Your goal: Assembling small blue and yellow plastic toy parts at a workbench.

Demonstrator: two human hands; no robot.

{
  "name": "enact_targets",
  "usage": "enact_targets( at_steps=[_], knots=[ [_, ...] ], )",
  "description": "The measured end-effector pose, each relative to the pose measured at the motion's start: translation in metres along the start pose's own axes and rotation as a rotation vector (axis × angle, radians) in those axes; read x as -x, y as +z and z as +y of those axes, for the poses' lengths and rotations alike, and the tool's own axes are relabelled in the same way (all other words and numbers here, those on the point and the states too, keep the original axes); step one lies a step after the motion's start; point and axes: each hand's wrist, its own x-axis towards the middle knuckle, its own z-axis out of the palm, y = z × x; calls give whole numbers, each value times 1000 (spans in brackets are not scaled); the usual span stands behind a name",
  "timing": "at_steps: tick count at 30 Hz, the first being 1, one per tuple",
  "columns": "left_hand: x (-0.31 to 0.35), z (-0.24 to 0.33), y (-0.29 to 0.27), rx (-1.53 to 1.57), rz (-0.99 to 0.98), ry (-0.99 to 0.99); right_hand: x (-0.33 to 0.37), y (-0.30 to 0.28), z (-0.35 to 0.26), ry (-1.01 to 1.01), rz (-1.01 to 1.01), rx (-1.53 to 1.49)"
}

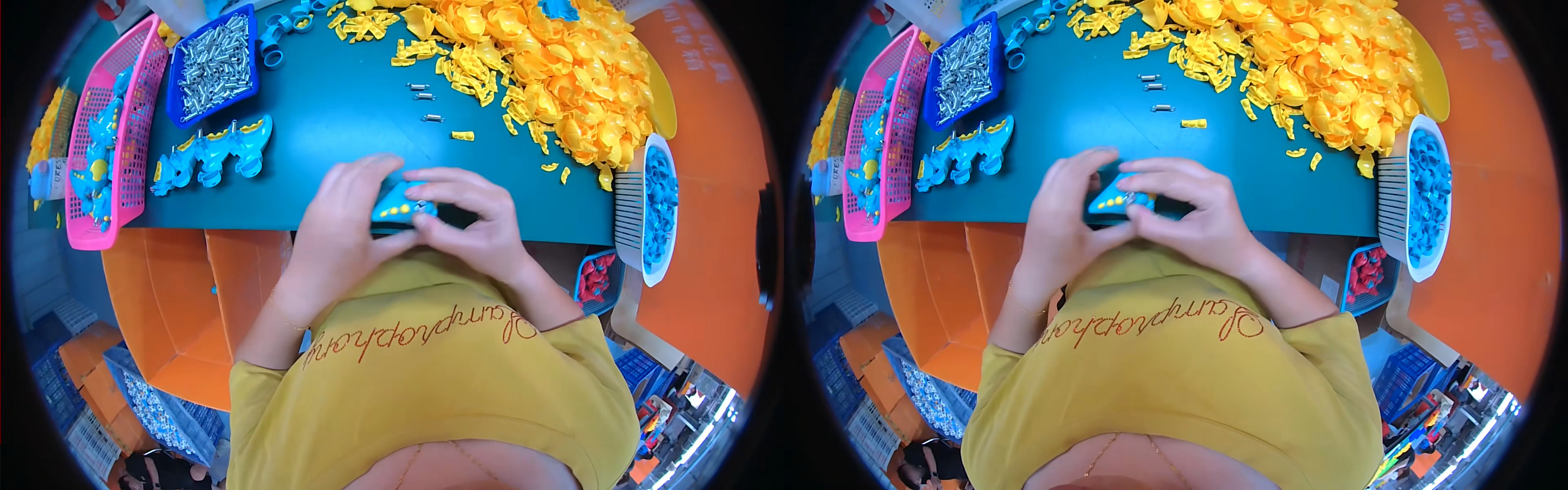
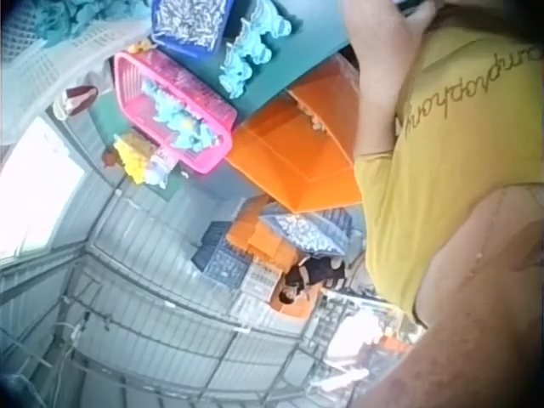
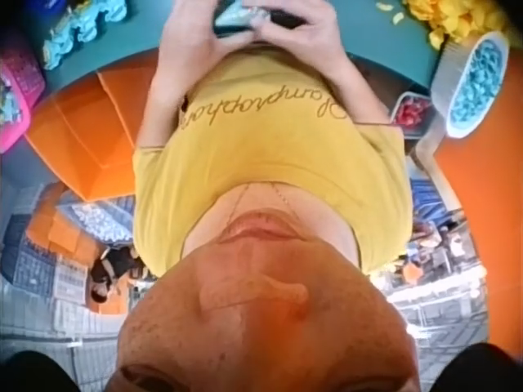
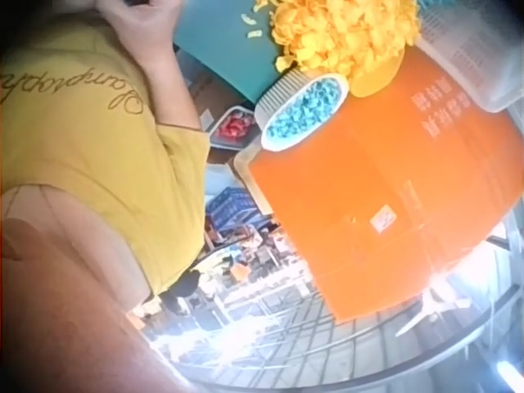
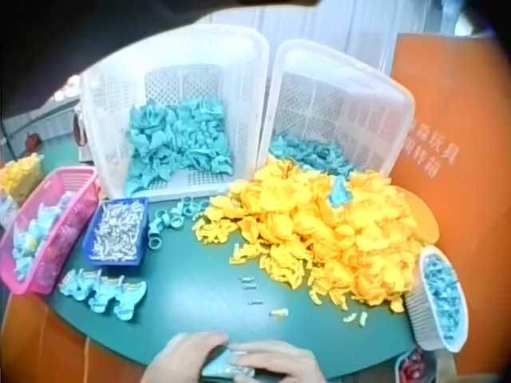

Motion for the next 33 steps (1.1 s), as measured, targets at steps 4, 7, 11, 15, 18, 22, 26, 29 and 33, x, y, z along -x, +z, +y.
enact_targets(
  at_steps=[4,7,11,15,18,22,26,29,33],
  knots=[
    [7,6,18,-28,-40,-76,3,12,-17,192,133,-164],
    [8,5,17,67,1,-221,-3,-20,3,66,231,-50],
    [13,2,12,675,100,-513,-23,-58,-2,175,284,137],
    [11,-3,8,842,222,-533,-63,-71,2,59,240,293],
    [9,-3,7,887,201,-586,-111,-60,2,-99,135,315],
    [8,1,8,1066,220,-649,-194,-11,8,-161,-111,518],
    [8,2,3,1212,262,-692,-250,31,53,-354,26,802],
    [12,-4,0,1220,291,-669,-264,46,58,-146,-62,863],
    [11,-9,1,1259,368,-742,-274,40,56,-54,-140,853]
  ],
)
